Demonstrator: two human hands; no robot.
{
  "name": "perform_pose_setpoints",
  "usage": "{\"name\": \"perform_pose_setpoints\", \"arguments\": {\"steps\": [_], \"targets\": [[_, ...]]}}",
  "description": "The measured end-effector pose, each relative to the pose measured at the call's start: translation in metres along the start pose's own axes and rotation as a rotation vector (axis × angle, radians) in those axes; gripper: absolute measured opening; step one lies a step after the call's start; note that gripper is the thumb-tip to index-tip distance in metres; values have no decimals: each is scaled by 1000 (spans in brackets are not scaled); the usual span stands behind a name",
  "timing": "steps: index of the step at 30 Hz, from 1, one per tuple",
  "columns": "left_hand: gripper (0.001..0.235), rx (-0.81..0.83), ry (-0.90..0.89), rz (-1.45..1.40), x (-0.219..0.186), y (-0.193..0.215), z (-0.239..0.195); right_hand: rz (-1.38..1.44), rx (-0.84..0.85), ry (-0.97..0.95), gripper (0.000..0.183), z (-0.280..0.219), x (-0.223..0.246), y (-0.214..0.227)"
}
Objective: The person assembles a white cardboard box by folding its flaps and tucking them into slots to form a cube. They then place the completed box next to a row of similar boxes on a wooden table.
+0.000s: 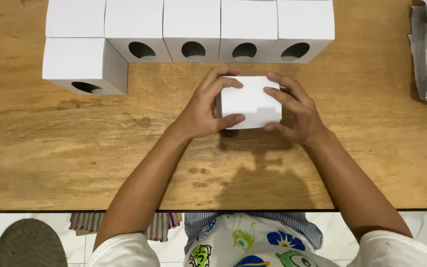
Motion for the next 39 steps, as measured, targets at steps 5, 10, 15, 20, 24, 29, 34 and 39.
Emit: {"name": "perform_pose_setpoints", "arguments": {"steps": [5, 10, 15, 20, 24, 29, 34, 39], "targets": [[61, 105, 12, 85, -15, 10, 1, -47, 9, 56, 63, 2, 3, -4], [56, 89, -31, 145, -15, 8, 0, -116, 24, 111, 56, 2, 4, -6], [26, -51, -353, 234, -15, 1, 2, -165, -3, 139, 54, -1, 0, -8], [24, -51, -459, 270, -11, -3, -1, -155, 31, 194, 51, -2, 1, -7], [17, -123, -533, 259, -24, -4, 2, -171, -67, 247, 45, -1, 5, -6], [15, -211, -593, 342, -22, -14, 0, -206, -173, 331, 27, -5, 10, -4], [16, -273, -603, 315, -22, -20, 0, -154, -230, 342, 20, 0, 16, -2], [10, -323, -588, 170, -25, -20, -1, -98, -257, 368, 18, -1, 14, -2]]}}
Point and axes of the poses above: each hand's wrist, its own z-axis towards the middle knuckle, its own y-axis out of the back of the hand, x = y × z, the point moved 3 cm from there along z, towards the middle knuckle, and after that the axes turned 9 degrees about z, right-handed, at the moved point
